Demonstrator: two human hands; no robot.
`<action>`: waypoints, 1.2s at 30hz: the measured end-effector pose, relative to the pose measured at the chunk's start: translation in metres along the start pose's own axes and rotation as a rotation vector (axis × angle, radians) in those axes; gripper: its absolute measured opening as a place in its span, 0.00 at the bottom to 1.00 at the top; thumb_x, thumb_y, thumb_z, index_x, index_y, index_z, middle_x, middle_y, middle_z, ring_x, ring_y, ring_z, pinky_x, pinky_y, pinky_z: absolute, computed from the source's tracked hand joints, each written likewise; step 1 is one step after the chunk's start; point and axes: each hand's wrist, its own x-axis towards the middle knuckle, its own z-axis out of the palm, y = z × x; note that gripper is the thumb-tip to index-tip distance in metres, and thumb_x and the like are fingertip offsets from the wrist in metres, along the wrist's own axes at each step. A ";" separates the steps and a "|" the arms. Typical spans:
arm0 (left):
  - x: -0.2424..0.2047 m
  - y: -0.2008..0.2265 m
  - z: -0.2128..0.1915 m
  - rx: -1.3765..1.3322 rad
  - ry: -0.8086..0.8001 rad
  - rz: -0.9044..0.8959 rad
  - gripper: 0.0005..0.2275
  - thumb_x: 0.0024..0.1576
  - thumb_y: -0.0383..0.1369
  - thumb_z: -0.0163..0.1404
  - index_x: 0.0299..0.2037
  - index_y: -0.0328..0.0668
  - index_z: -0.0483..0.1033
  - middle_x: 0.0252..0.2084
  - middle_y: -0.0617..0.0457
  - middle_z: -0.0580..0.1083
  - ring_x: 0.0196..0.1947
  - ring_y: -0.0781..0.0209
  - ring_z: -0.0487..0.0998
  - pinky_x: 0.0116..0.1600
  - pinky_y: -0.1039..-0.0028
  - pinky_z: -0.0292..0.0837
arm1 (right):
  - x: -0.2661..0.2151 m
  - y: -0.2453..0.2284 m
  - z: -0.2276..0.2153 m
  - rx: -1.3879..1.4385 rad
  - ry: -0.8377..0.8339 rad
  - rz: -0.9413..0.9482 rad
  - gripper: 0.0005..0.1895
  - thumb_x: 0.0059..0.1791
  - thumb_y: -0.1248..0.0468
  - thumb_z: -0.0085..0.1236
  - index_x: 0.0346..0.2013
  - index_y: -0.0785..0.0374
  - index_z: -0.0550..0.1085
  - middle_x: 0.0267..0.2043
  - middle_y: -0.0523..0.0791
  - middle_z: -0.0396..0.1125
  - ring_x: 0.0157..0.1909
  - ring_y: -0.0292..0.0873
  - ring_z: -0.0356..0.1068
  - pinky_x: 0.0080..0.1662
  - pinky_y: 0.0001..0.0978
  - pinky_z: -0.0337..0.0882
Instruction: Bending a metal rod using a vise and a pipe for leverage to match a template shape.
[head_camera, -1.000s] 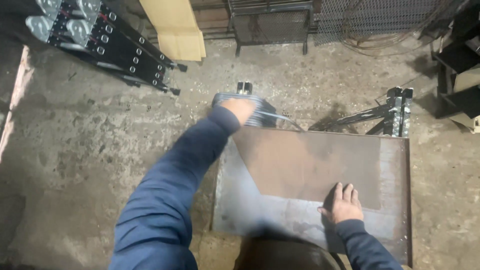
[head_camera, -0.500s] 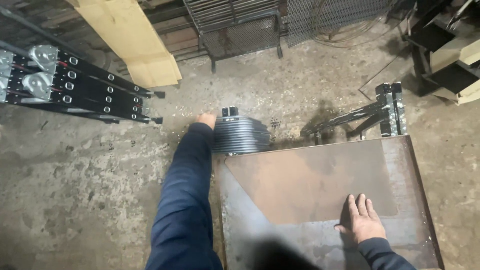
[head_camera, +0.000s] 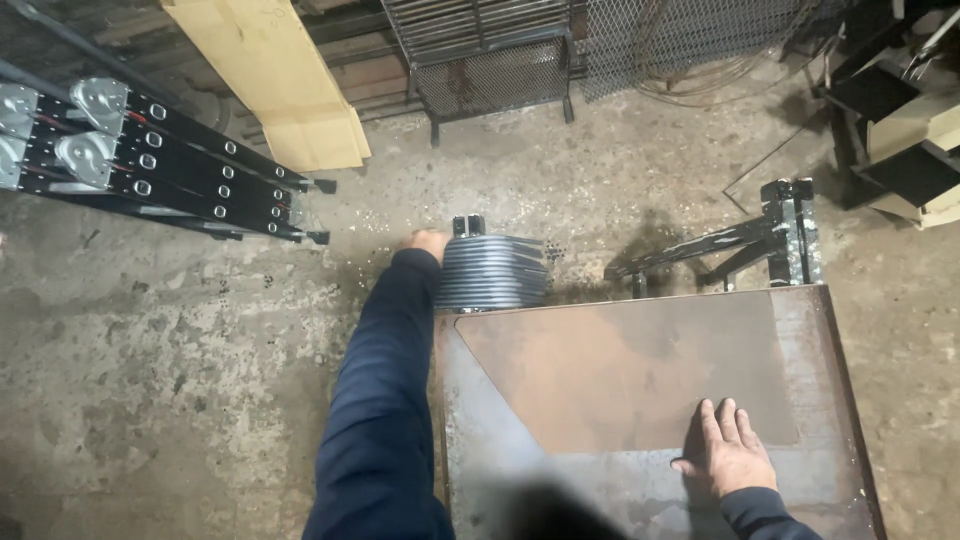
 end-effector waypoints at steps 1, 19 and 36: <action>-0.005 0.007 -0.005 -0.037 -0.023 0.016 0.12 0.58 0.41 0.47 0.44 0.51 0.82 0.50 0.45 0.78 0.51 0.42 0.78 0.55 0.55 0.73 | -0.002 0.000 -0.002 0.028 -0.013 0.011 0.65 0.39 0.24 0.56 0.77 0.53 0.39 0.80 0.53 0.37 0.80 0.51 0.40 0.74 0.35 0.47; 0.017 0.054 0.005 -0.019 -0.008 -0.012 0.08 0.60 0.37 0.50 0.42 0.49 0.81 0.49 0.46 0.77 0.52 0.43 0.79 0.54 0.53 0.74 | -0.012 -0.001 -0.016 0.091 -0.011 0.026 0.64 0.38 0.25 0.59 0.77 0.46 0.40 0.81 0.47 0.37 0.81 0.46 0.39 0.74 0.41 0.52; -0.020 0.098 0.018 -0.241 0.261 -0.071 0.14 0.60 0.44 0.49 0.44 0.45 0.80 0.48 0.45 0.78 0.49 0.42 0.79 0.52 0.55 0.74 | -0.008 0.003 -0.015 0.064 -0.021 0.006 0.64 0.39 0.23 0.56 0.77 0.46 0.40 0.81 0.47 0.36 0.81 0.45 0.38 0.73 0.41 0.51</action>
